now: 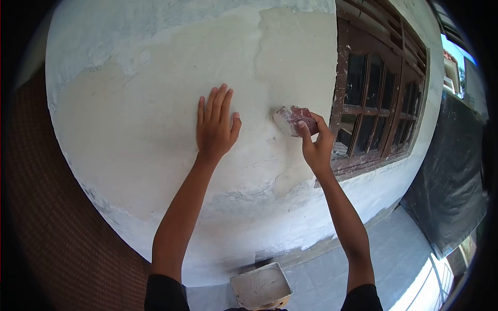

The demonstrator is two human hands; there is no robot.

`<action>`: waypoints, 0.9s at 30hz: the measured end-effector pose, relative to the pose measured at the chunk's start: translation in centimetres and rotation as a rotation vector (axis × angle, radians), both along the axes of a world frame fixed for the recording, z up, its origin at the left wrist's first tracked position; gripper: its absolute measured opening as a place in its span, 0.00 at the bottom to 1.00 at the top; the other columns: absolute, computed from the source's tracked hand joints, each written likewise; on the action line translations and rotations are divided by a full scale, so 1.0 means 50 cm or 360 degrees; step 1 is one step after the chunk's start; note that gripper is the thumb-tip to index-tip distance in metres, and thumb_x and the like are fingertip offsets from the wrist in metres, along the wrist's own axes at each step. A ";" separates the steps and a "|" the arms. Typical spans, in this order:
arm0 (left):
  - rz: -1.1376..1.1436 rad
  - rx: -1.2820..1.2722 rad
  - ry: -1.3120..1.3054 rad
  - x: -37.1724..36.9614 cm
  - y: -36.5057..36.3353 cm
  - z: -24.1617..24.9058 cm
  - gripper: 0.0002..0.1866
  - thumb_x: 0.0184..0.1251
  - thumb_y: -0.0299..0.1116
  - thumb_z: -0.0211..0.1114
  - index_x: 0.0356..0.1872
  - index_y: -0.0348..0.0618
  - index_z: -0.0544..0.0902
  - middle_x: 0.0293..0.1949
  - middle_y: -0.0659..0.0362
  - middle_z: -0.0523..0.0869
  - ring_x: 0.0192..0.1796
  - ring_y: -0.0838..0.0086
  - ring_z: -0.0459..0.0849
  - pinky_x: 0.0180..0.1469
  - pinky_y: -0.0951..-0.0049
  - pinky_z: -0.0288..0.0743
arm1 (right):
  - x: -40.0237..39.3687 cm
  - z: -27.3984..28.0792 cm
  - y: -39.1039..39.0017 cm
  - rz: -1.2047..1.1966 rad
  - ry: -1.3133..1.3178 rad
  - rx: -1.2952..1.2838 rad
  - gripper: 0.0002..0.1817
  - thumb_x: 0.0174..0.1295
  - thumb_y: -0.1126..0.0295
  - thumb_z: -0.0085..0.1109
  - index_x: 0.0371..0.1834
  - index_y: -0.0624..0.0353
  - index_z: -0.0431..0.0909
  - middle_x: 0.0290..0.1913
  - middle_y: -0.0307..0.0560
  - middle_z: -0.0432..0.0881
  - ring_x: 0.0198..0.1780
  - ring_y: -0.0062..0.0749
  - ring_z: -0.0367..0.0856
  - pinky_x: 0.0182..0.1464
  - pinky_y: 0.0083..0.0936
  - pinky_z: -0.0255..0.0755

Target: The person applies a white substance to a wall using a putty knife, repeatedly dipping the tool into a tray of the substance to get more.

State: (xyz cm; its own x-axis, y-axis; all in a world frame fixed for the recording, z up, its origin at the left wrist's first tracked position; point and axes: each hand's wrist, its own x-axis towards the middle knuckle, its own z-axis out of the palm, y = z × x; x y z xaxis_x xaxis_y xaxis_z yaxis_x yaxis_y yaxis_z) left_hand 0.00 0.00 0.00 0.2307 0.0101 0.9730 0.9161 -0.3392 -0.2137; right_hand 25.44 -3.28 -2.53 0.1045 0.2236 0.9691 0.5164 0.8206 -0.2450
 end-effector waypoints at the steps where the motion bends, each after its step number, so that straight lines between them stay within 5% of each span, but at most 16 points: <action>1: -0.0038 0.0009 0.0001 -0.003 -0.003 0.000 0.28 0.68 0.35 0.56 0.69 0.44 0.70 0.72 0.56 0.68 0.75 0.63 0.64 0.76 0.50 0.52 | -0.009 0.019 -0.001 0.0039 0.0100 -0.0019 0.16 0.66 0.71 0.62 0.55 0.66 0.78 0.43 0.52 0.87 0.42 0.34 0.87 0.49 0.25 0.76; 5: -0.0056 0.0011 0.0000 0.003 0.001 0.000 0.28 0.68 0.33 0.56 0.69 0.43 0.69 0.72 0.56 0.68 0.75 0.62 0.63 0.76 0.49 0.52 | -0.007 0.045 0.056 0.0025 -0.0004 -0.0074 0.15 0.67 0.72 0.61 0.54 0.66 0.77 0.40 0.51 0.86 0.41 0.28 0.83 0.46 0.24 0.75; 10: -0.0031 0.0019 0.0004 0.004 0.002 -0.002 0.28 0.68 0.33 0.56 0.69 0.43 0.69 0.72 0.56 0.68 0.75 0.62 0.63 0.76 0.49 0.52 | 0.053 0.071 0.105 0.0079 0.0763 -0.0007 0.18 0.70 0.68 0.60 0.57 0.67 0.72 0.44 0.48 0.83 0.45 0.25 0.80 0.49 0.24 0.74; 12: -0.0015 0.0024 0.0003 0.006 0.002 -0.003 0.28 0.68 0.33 0.56 0.69 0.43 0.69 0.72 0.56 0.68 0.75 0.62 0.63 0.76 0.49 0.52 | 0.059 0.061 0.109 0.0418 0.0986 -0.0001 0.18 0.70 0.67 0.59 0.57 0.66 0.72 0.47 0.48 0.81 0.48 0.24 0.78 0.50 0.23 0.73; 15: -0.0009 0.0037 -0.0006 0.007 0.005 -0.003 0.28 0.67 0.33 0.56 0.69 0.43 0.69 0.72 0.56 0.68 0.75 0.62 0.63 0.76 0.48 0.52 | 0.002 0.029 0.087 0.0439 0.0442 -0.0152 0.18 0.69 0.67 0.60 0.57 0.65 0.72 0.47 0.49 0.79 0.47 0.28 0.77 0.50 0.26 0.71; 17: -0.0009 0.0054 0.0003 0.005 0.004 -0.004 0.28 0.67 0.33 0.56 0.69 0.43 0.69 0.72 0.56 0.68 0.75 0.61 0.64 0.76 0.48 0.51 | -0.005 0.015 0.090 -0.0158 -0.0091 0.0012 0.18 0.68 0.67 0.60 0.57 0.64 0.73 0.45 0.52 0.79 0.43 0.34 0.76 0.48 0.30 0.69; 21: 0.0005 0.0037 0.0006 0.006 0.004 -0.006 0.27 0.67 0.33 0.56 0.69 0.43 0.70 0.72 0.56 0.68 0.75 0.61 0.64 0.76 0.48 0.51 | 0.048 0.048 0.116 0.0285 0.0896 -0.0040 0.18 0.70 0.68 0.58 0.58 0.66 0.71 0.46 0.53 0.78 0.48 0.34 0.77 0.54 0.30 0.69; 24: 0.0020 0.0047 -0.0004 0.007 0.007 -0.005 0.27 0.68 0.33 0.56 0.69 0.43 0.70 0.72 0.56 0.68 0.75 0.62 0.64 0.76 0.48 0.51 | 0.050 0.049 0.091 0.0547 0.1084 -0.0090 0.18 0.71 0.68 0.57 0.59 0.66 0.70 0.47 0.51 0.77 0.51 0.32 0.77 0.57 0.28 0.69; 25: 0.0025 0.0052 -0.0008 0.007 0.007 -0.006 0.27 0.68 0.33 0.56 0.69 0.44 0.69 0.72 0.57 0.68 0.75 0.62 0.63 0.76 0.48 0.51 | 0.039 0.038 0.095 0.0548 0.1083 -0.0089 0.18 0.71 0.68 0.57 0.59 0.66 0.70 0.47 0.51 0.77 0.51 0.32 0.77 0.57 0.28 0.69; 27: 0.0024 0.0050 -0.0012 0.009 0.007 -0.007 0.27 0.68 0.33 0.56 0.69 0.44 0.69 0.72 0.57 0.68 0.76 0.62 0.63 0.76 0.48 0.51 | -0.001 0.010 0.098 0.0345 0.0359 -0.0034 0.18 0.70 0.68 0.58 0.58 0.65 0.71 0.46 0.52 0.77 0.47 0.33 0.76 0.54 0.31 0.68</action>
State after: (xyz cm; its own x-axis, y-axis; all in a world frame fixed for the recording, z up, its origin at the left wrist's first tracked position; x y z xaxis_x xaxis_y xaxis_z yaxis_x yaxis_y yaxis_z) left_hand 0.44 0.36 -0.36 0.2235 -0.0171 0.9745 0.9226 -0.3187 -0.2172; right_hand 25.38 1.60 -2.05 0.2642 0.2841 0.9217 0.2606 0.8990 -0.3519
